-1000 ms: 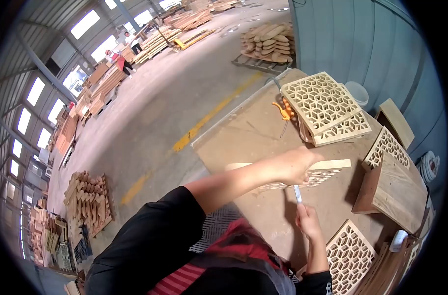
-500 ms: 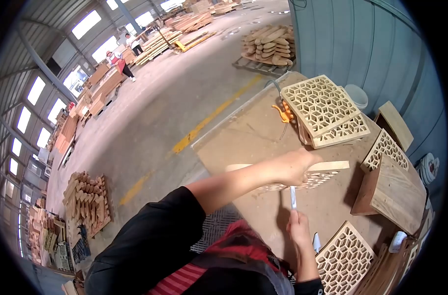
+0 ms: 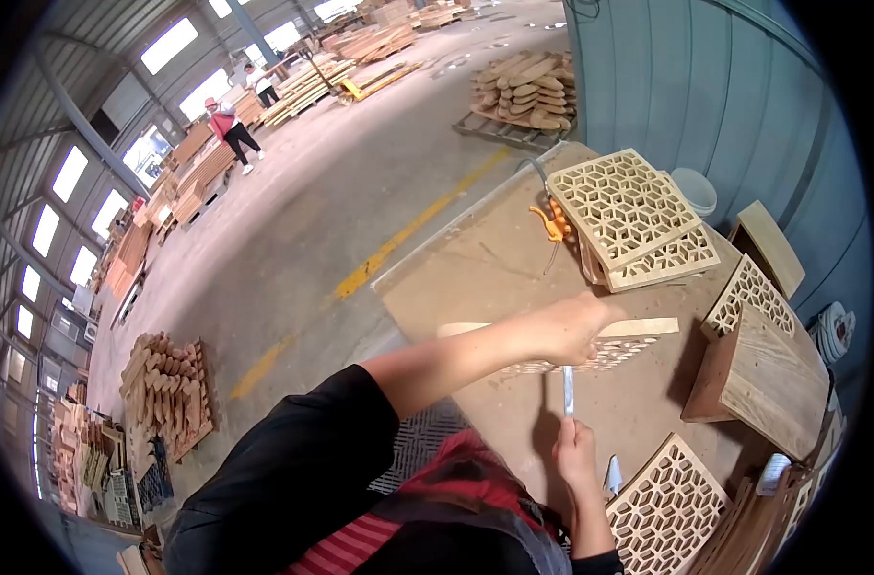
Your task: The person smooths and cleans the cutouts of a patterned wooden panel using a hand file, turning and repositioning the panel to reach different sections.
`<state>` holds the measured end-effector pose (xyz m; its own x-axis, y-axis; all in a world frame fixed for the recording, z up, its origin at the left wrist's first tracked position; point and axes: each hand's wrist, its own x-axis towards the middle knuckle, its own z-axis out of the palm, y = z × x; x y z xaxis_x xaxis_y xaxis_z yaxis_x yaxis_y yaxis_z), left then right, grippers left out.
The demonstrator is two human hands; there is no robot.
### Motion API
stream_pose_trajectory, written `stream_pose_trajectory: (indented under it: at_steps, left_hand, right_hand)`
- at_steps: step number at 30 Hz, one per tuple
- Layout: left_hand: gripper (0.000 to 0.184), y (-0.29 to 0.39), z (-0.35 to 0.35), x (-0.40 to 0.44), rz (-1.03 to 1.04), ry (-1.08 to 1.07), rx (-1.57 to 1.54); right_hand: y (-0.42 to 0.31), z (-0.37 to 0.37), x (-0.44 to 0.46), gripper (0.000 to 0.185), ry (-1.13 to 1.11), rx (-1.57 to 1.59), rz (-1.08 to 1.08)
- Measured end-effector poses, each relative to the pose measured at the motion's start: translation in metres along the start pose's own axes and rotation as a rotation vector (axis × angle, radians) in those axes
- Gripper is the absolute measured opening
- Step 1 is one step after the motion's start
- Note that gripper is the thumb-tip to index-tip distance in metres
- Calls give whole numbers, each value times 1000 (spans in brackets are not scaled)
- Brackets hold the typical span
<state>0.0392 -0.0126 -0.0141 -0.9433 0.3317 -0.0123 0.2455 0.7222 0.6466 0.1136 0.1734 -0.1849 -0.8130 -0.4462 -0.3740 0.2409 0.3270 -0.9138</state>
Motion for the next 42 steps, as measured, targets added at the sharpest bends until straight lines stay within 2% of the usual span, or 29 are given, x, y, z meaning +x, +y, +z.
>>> stream_pose_trajectory:
  at_steps: [5,8,12,15,17,18,19,20,21,22,23,25,28,29,31,32,34,38,42]
  left_hand:
    - [37,2,8,2,36,10,-21]
    - [36,6,10,-2,27,24,-28]
    - [40,7,6,-3,0,6,-9]
    - [46,2,3,5,9,5,33]
    - [48,5,1,3,-31,-33,28]
    - [48,7,-1,1,-17,-35,15]
    - [49,8,-4,0,2,-47,-1]
    - [48,8,-4,-3,48,10,29]
    - [48,9,-1,-6,93,67,49]
    - [47,12,0,-4,52,18,-44]
    - [46,16,-1,-1,4,-29,-128]
    - [44,27,-4,1,-177,-51,-182]
    - [43,25,-6,11,-203,-66,-30]
    - [45,17,-5,13,-144,-38,-25]
    - [44,3,-3,18,-36,25,37]
    - [43,5,-5,17,-88,-7,24]
    - [42,17,-14,19,-178,-59,8]
    - [38,4,-9,19,-114,15,36]
    - [38,-2,-19,15,-104,120,320]
  right_hand:
    - [0,2,27,45,63,-46,-47]
    - [-32,15,53,44,32,71,44]
    - [-15,20,37,45,23,110,39]
    - [19,2,4,45,28,-26,-11]
    - [33,-3,7,44,81,-150,-118]
    - [29,-1,13,43,111,-170,-181]
    - [13,1,20,42,99,-172,-157]
    - [-4,5,32,45,76,-200,-115]
    - [-14,9,42,48,120,-217,-171]
    - [-28,10,46,50,104,-188,-104]
    - [-18,15,58,49,148,-157,-160]
    - [-35,12,44,46,118,-58,-79]
    - [0,9,8,43,75,-100,-107]
    - [2,2,-9,42,86,-161,-115]
    - [25,-12,-24,43,47,-111,41]
    - [34,-18,-30,43,29,-81,124]
    - [32,-33,-34,46,90,-175,94]
    - [-4,-44,-40,44,114,-336,-22]
    - [-20,-43,-42,36,111,-381,-119]
